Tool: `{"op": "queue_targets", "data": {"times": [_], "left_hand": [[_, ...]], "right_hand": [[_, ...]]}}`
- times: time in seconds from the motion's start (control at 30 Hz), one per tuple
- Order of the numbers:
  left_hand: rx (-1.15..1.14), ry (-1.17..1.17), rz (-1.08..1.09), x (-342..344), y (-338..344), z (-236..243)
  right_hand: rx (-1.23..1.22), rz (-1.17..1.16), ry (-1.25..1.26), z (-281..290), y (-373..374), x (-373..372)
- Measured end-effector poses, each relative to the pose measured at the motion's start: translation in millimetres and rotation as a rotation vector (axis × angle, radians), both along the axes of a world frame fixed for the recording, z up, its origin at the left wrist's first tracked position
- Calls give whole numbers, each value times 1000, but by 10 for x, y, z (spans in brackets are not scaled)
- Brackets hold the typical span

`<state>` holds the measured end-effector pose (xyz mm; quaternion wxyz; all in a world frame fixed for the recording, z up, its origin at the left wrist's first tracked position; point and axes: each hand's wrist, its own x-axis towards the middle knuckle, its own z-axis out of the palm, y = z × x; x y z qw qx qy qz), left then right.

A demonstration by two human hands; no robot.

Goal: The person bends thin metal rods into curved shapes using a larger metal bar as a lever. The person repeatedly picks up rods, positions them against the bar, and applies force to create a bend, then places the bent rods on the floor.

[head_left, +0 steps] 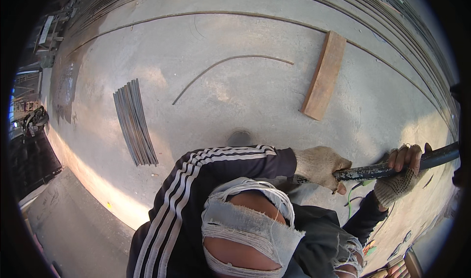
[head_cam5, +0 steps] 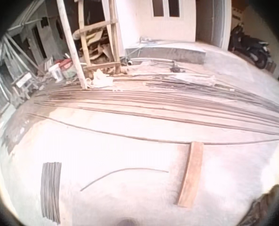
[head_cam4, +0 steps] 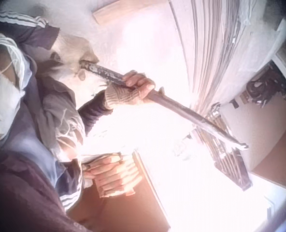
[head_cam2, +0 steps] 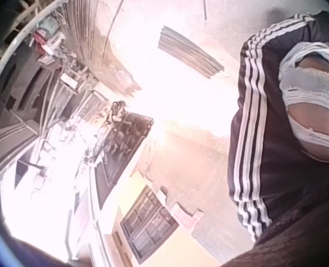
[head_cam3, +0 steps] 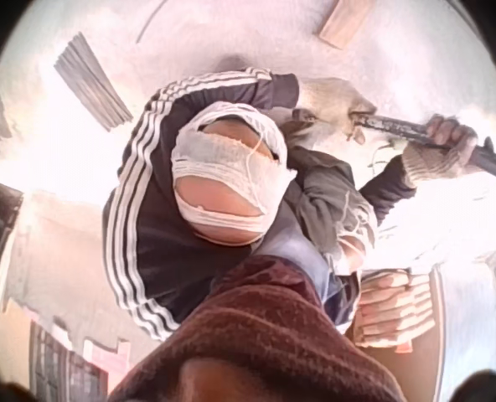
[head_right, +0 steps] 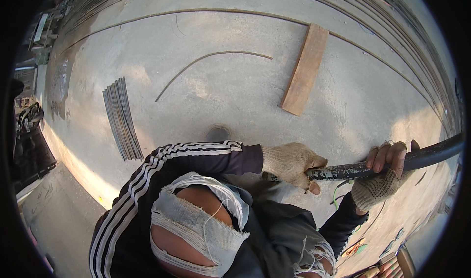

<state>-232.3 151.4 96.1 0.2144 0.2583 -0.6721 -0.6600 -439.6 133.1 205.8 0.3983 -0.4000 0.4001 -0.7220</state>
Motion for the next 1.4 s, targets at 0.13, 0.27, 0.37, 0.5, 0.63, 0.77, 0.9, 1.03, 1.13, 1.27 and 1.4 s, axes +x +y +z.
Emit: {"op": "queue_targets", "data": {"times": [0.13,0.27,0.37,0.5,0.63,0.77,0.9,1.03,1.13,1.27,1.4], "left_hand": [[249,-166,303,538,-413,-524],[555,-290,1162,1507,-880,-1103],[628,-299,1411,1960,-1238,-1364],[785,-354,1594,2110,-1498,-1536],[846,-263,1602,2119,-1635,-1727],[847,-181,1577,2220,-1768,-1836],[784,-382,1715,2054,-1708,-1700],[691,409,1909,1901,-1493,-1298],[552,583,1834,2042,-1423,-933],[461,709,1748,2171,-1534,-517],[476,925,1443,2088,-1595,-251]], "right_hand": [[168,-228,325,2,-43,-179],[271,-370,554,-4,89,-427],[452,-396,628,-55,331,-527],[560,-331,784,-244,713,-488],[734,-278,911,-436,1018,-431],[715,-174,936,-576,1307,-374],[837,-56,891,-658,1651,-322],[915,7,894,-712,1976,-314],[983,3,729,-762,2167,-282],[1054,88,897,-777,2175,-267],[1248,144,653,-668,1997,-221]]}}
